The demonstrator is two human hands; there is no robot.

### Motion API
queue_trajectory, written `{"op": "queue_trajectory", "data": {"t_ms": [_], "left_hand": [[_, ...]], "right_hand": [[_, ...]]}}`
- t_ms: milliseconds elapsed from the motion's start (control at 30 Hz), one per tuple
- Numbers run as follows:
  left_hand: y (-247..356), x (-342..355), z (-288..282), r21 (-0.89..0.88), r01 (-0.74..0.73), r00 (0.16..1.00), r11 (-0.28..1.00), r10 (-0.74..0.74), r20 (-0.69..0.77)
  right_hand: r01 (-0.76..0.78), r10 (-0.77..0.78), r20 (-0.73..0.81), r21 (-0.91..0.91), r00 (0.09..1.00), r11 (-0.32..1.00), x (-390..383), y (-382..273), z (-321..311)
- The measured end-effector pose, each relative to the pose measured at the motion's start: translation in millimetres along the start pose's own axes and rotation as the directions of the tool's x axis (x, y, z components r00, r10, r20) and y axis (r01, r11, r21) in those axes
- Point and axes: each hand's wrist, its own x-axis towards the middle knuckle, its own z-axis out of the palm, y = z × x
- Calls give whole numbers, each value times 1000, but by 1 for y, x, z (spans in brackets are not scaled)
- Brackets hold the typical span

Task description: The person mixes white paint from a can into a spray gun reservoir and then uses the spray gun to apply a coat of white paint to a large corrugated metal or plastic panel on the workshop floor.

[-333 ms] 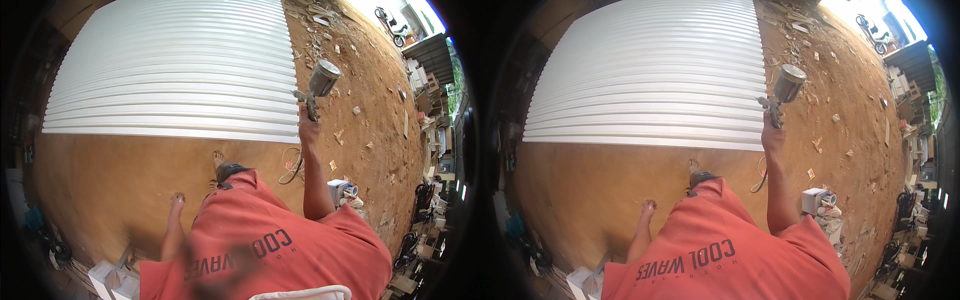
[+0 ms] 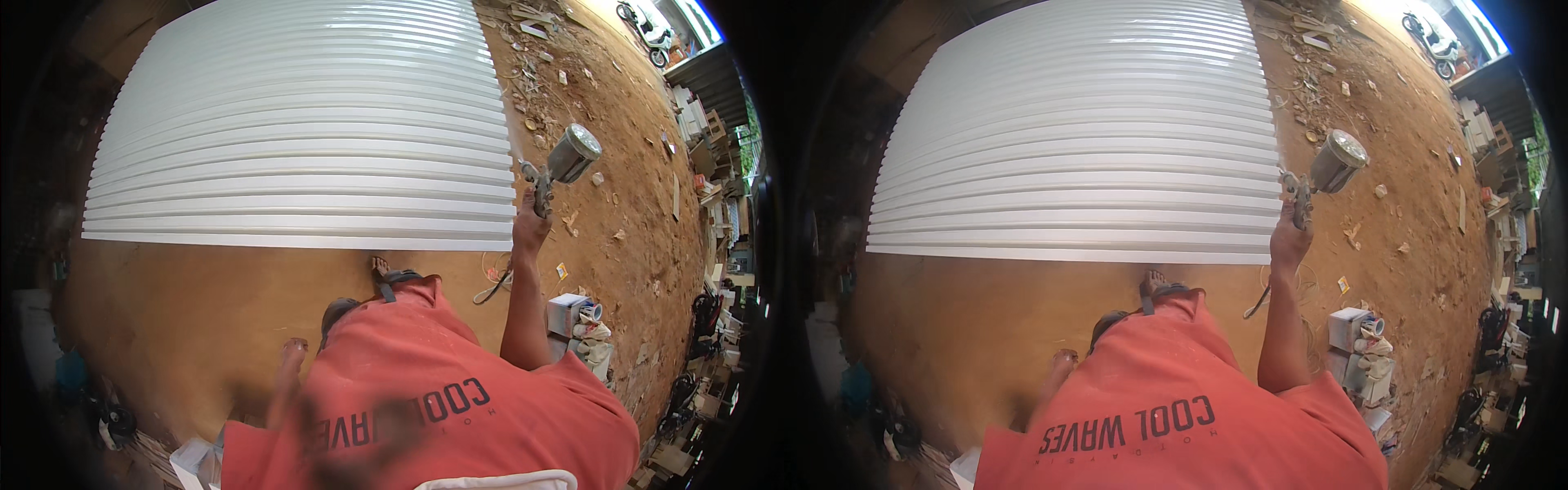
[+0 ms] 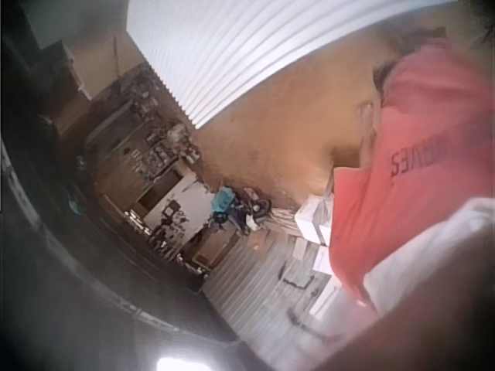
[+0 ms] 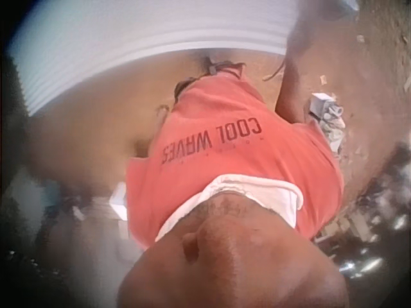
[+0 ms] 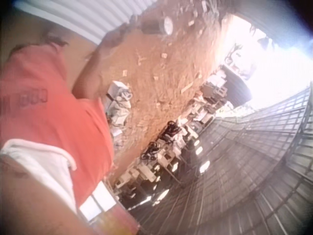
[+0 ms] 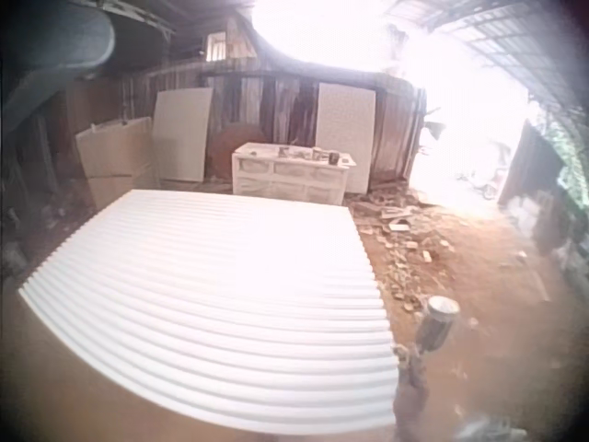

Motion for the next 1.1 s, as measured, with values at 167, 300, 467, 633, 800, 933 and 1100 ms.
{"op": "queue_trajectory", "data": {"t_ms": [167,300,467,633,800,933,1100], "left_hand": [[12,26,-35,-100,-88,995,991,93,45],[72,34,-70,106,-149,988,983,145,50],[36,99,-141,673,-531,826,515,492,275],[67,137,-225,356,-320,946,878,273,176],[44,208,-286,24,-164,976,986,159,150],[7,262,-302,279,-477,877,833,435,202],[60,257,-294,150,-429,873,891,367,320]], "right_hand": [[73,-81,109,75,991,995,-39,-43,94],[50,-71,291,80,954,996,-73,-82,163],[82,-79,377,9,923,997,-137,-142,261],[60,-48,447,-14,893,998,-187,-195,318],[-54,-8,553,97,833,994,-237,-226,344],[-37,2,479,65,878,997,-248,-211,345],[-136,141,218,-38,966,990,-225,-180,294]]}}
